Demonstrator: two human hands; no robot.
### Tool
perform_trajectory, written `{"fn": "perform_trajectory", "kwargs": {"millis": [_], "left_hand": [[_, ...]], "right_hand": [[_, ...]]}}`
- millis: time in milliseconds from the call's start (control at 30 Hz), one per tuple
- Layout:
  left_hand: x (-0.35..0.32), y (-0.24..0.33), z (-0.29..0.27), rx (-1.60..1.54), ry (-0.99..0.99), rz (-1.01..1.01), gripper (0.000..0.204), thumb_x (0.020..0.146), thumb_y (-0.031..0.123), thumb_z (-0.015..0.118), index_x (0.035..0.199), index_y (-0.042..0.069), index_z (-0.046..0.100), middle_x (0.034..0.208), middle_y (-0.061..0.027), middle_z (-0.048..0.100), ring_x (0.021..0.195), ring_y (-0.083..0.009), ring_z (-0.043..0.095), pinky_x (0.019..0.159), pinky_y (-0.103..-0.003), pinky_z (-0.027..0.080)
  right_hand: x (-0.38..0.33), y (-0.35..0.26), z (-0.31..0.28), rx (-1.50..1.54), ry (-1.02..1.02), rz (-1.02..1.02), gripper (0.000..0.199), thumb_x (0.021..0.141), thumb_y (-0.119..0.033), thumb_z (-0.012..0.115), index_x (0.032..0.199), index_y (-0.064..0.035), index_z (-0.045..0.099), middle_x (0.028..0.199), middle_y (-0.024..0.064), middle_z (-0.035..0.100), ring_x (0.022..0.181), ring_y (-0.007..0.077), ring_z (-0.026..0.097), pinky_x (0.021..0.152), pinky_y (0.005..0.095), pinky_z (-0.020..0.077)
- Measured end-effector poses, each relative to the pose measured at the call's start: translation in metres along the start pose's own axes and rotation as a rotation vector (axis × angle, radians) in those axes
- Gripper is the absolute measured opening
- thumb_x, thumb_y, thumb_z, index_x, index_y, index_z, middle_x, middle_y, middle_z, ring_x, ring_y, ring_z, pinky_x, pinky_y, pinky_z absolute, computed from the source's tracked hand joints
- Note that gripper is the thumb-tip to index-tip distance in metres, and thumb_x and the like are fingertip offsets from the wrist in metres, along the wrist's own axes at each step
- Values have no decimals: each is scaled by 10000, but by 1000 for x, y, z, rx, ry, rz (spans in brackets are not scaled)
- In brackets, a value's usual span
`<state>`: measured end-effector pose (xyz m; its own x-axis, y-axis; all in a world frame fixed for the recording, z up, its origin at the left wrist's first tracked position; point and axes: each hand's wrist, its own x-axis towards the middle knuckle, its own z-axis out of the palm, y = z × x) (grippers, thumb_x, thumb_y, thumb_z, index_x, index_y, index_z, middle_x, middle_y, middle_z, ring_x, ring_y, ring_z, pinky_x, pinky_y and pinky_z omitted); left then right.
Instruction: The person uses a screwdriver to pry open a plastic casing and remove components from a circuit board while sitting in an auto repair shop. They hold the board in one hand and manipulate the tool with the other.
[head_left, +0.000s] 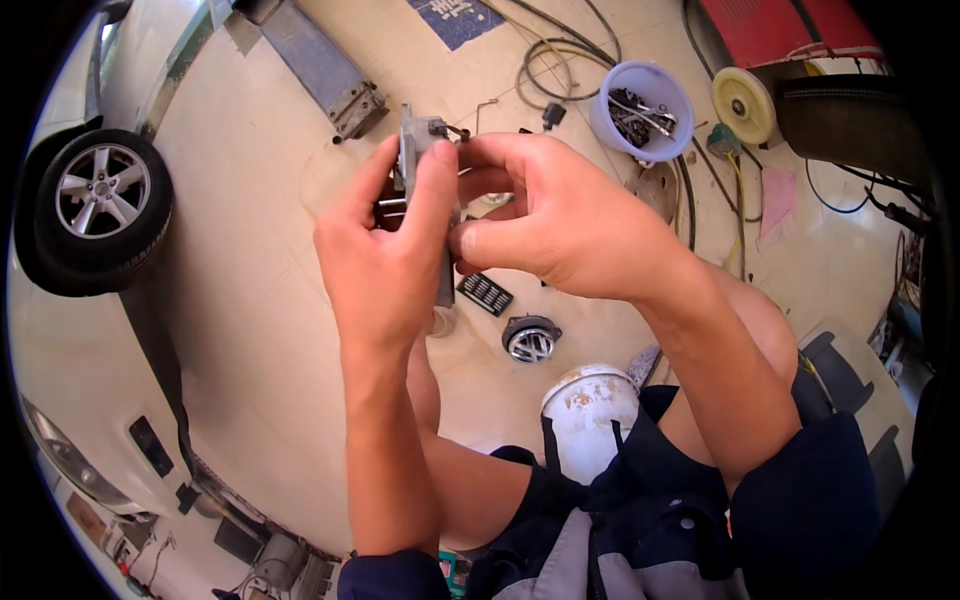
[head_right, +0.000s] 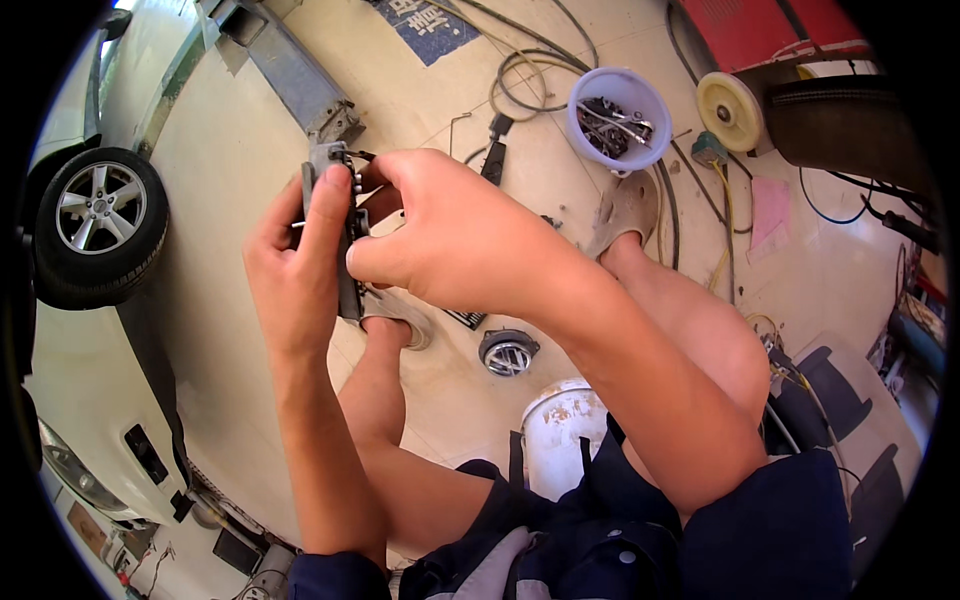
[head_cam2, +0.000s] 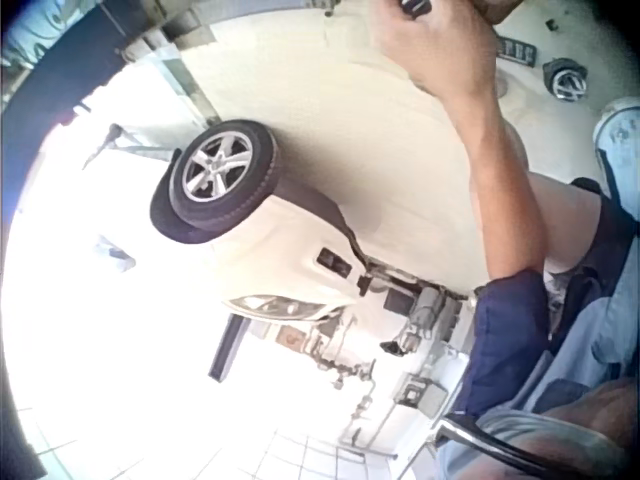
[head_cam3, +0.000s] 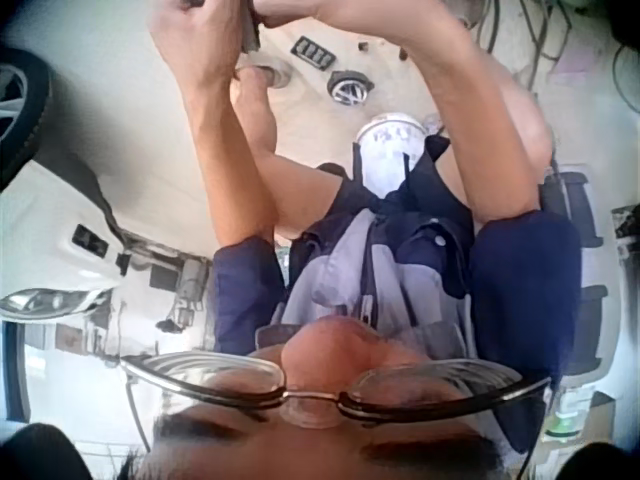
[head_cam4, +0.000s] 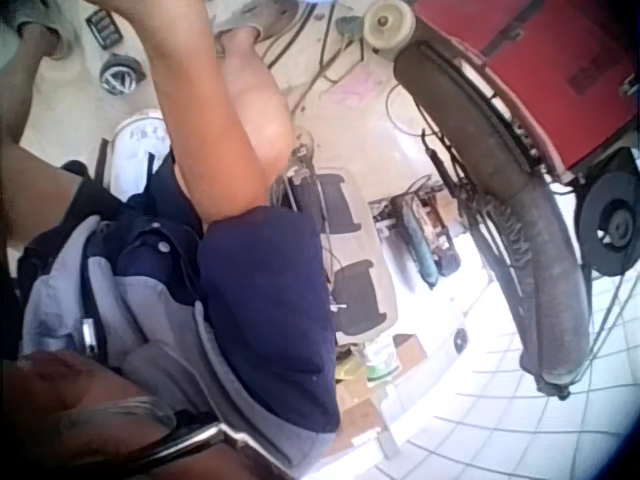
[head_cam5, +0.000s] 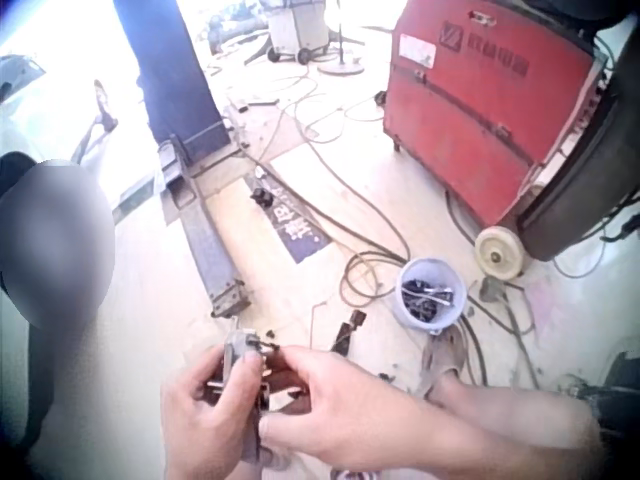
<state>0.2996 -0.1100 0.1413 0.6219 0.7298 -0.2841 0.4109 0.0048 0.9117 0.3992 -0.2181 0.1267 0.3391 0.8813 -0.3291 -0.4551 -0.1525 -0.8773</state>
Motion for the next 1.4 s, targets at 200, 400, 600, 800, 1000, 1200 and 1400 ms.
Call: {"fn": "perform_trajectory", "kwargs": {"millis": [200, 400, 600, 800, 1000, 1200, 1400], "left_hand": [[0, -2, -2, 18, -44, 29, 323, 879, 239, 698, 1038, -42, 687, 706, 9, 619, 592, -44, 518, 514, -200, 386], [0, -8, -2, 124, -22, 90, 356, 869, 231, 711, 1096, -42, 680, 707, -24, 640, 595, -48, 544, 527, -206, 418], [-1, -7, -5, 138, -81, 60, 333, 887, 224, 699, 1092, -39, 677, 716, -11, 624, 624, -46, 525, 544, -215, 405], [2, -10, 9, 106, -121, 43, 290, 932, 253, 645, 1027, -20, 665, 748, 0, 598, 670, -58, 491, 584, -232, 391], [-3, -13, 2, -183, -13, -274, 411, 975, 449, 531, 984, 53, 643, 727, -4, 606, 574, -62, 537, 514, -202, 420], [9, -23, 31, -273, 22, -442, 489, 995, 488, 442, 1121, 50, 617, 664, 1, 540, 466, -70, 432, 407, -215, 328], [-1, -50, 20, -159, 114, -343, 554, 1004, 501, 365, 1160, 11, 571, 628, -35, 518, 377, -108, 365, 346, -239, 284]], "right_hand": [[-1, -1, 3, 26, 49, 45, 263, 773, -102, 598, 953, 89, 618, 771, 77, 654, 664, 118, 558, 604, 284, 460], [2, 9, 7, 30, 76, -10, 188, 786, -105, 563, 820, 70, 622, 692, 76, 626, 599, 113, 525, 548, 312, 436], [-1, 0, 5, -184, 37, 86, 214, 799, -84, 553, 919, 93, 568, 802, 133, 637, 707, 149, 579, 625, 296, 474], [-15, -16, -8, -435, 62, 180, 342, 850, -183, 589, 1025, 109, 553, 905, 215, 663, 768, 227, 617, 681, 325, 498], [-64, -67, -145, -757, -164, 557, 395, 944, -395, 569, 1001, -16, 662, 899, 69, 678, 830, 160, 670, 659, 298, 556], [-117, 189, -391, -651, 710, 530, 188, 890, -170, 597, 850, 12, 624, 683, 96, 638, 477, 174, 580, 437, 320, 494], [1, 292, -419, 81, 933, 693, 221, 881, -208, 664, 816, -5, 606, 646, 112, 608, 441, 155, 533, 385, 328, 438]]}}
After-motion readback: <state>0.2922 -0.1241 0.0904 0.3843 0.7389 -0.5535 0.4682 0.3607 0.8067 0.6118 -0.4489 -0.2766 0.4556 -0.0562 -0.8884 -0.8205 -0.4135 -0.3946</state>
